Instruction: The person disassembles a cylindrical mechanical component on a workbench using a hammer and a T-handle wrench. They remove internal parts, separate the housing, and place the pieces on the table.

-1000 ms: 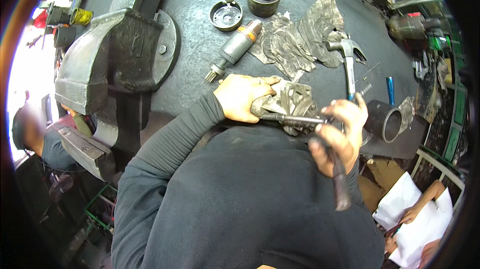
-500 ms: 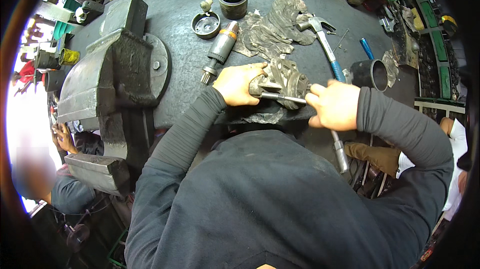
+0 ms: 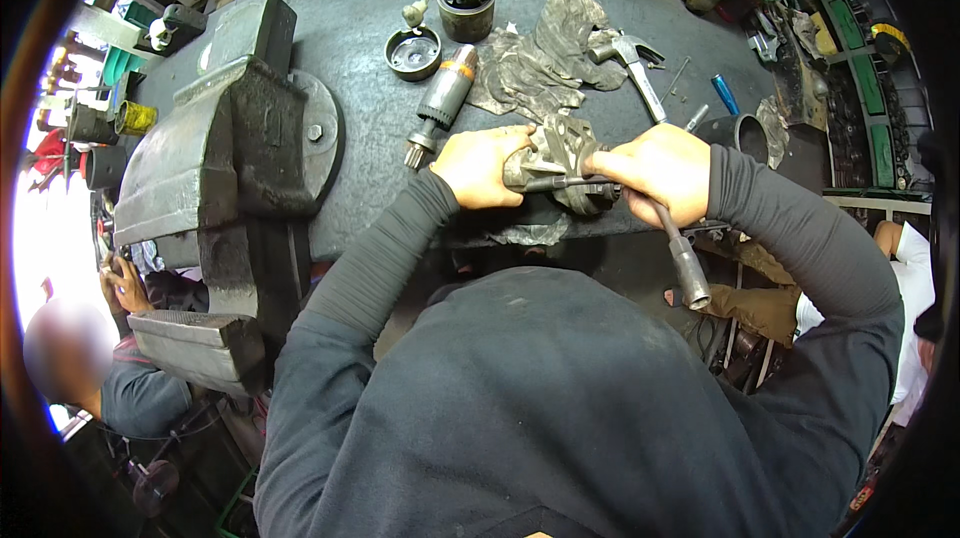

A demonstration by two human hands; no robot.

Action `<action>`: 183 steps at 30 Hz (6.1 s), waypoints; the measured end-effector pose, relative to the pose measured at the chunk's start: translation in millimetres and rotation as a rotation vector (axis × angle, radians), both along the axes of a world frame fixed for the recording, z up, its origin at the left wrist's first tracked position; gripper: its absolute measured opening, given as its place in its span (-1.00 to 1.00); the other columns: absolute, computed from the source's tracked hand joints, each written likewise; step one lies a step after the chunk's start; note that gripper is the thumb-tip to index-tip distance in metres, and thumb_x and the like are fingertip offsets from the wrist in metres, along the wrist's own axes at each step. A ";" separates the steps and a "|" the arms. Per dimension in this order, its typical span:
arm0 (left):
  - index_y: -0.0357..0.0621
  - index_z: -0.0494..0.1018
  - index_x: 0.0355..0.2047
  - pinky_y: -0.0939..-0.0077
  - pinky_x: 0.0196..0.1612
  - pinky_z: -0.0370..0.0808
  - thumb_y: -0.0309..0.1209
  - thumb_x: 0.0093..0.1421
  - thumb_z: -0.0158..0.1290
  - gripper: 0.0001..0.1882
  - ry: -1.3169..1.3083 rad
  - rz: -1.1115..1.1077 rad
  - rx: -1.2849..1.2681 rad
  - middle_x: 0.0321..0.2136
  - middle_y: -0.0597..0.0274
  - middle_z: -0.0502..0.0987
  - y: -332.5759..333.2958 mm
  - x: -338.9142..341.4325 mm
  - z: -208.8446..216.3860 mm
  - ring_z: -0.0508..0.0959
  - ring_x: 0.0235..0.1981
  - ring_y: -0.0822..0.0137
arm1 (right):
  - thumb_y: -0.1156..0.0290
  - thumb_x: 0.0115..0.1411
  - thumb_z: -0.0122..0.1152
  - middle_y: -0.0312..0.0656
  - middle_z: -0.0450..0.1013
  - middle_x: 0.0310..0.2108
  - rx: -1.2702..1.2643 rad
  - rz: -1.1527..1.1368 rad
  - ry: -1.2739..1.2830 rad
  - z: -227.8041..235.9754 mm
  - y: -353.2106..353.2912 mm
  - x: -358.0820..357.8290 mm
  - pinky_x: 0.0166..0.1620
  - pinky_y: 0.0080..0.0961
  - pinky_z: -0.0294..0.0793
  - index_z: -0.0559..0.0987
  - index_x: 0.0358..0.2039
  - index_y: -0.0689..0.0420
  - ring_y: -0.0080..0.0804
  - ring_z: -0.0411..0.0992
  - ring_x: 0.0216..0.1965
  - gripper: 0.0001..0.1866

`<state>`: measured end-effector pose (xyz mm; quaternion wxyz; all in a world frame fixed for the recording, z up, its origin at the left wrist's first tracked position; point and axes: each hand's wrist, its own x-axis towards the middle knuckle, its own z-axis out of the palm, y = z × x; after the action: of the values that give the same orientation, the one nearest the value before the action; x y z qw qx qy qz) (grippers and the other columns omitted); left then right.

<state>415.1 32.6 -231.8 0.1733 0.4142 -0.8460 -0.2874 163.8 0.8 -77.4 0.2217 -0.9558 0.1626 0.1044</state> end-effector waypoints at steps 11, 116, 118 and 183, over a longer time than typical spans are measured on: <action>-0.21 0.40 0.08 0.36 0.16 0.43 -0.21 -0.22 0.32 -0.21 0.038 -0.003 -0.026 0.15 0.03 0.42 2.9 -1.6 -3.5 0.49 0.08 0.10 | 0.32 0.15 -0.03 -0.29 0.41 -0.47 -0.555 0.578 0.203 7.1 2.5 2.0 -0.40 -0.43 0.36 0.40 0.17 0.19 -0.42 0.43 -0.44 -0.45; -0.30 0.29 -0.04 0.14 -0.24 0.54 -0.13 -0.17 0.30 -0.25 -0.043 0.092 0.019 -0.17 -0.12 0.34 16.1 -19.6 20.6 0.54 -0.29 -0.11 | 0.38 0.25 0.13 0.03 0.50 -0.10 -0.179 -0.505 -0.298 -96.4 -121.7 -66.9 -0.03 -0.29 0.49 0.43 0.06 0.11 0.00 0.49 -0.10 -0.64; -0.30 0.29 -0.05 0.13 -0.23 0.54 -0.15 -0.17 0.30 -0.26 -0.027 0.121 0.015 -0.18 -0.12 0.34 20.8 -20.5 19.6 0.53 -0.28 -0.12 | 0.35 0.25 0.12 0.01 0.52 -0.14 -0.323 -0.476 -0.271 -112.6 -144.7 -50.9 -0.06 -0.21 0.50 0.45 0.06 0.07 0.02 0.50 -0.12 -0.65; -0.25 0.27 -0.05 0.14 -0.23 0.52 -0.18 -0.13 0.27 -0.31 -0.034 0.199 0.089 -0.23 -0.07 0.34 34.5 -23.7 24.1 0.53 -0.29 -0.10 | 0.40 -0.01 0.24 -0.10 0.44 -0.19 -0.378 -0.244 -0.810 -72.0 -78.2 11.7 0.00 -0.23 0.37 0.59 -0.28 0.13 -0.10 0.38 -0.07 -0.77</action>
<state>391.5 67.1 -207.7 0.1679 0.5082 -0.7900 -0.2991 175.5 -77.4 -149.4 0.0997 -0.9171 0.1906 -0.3358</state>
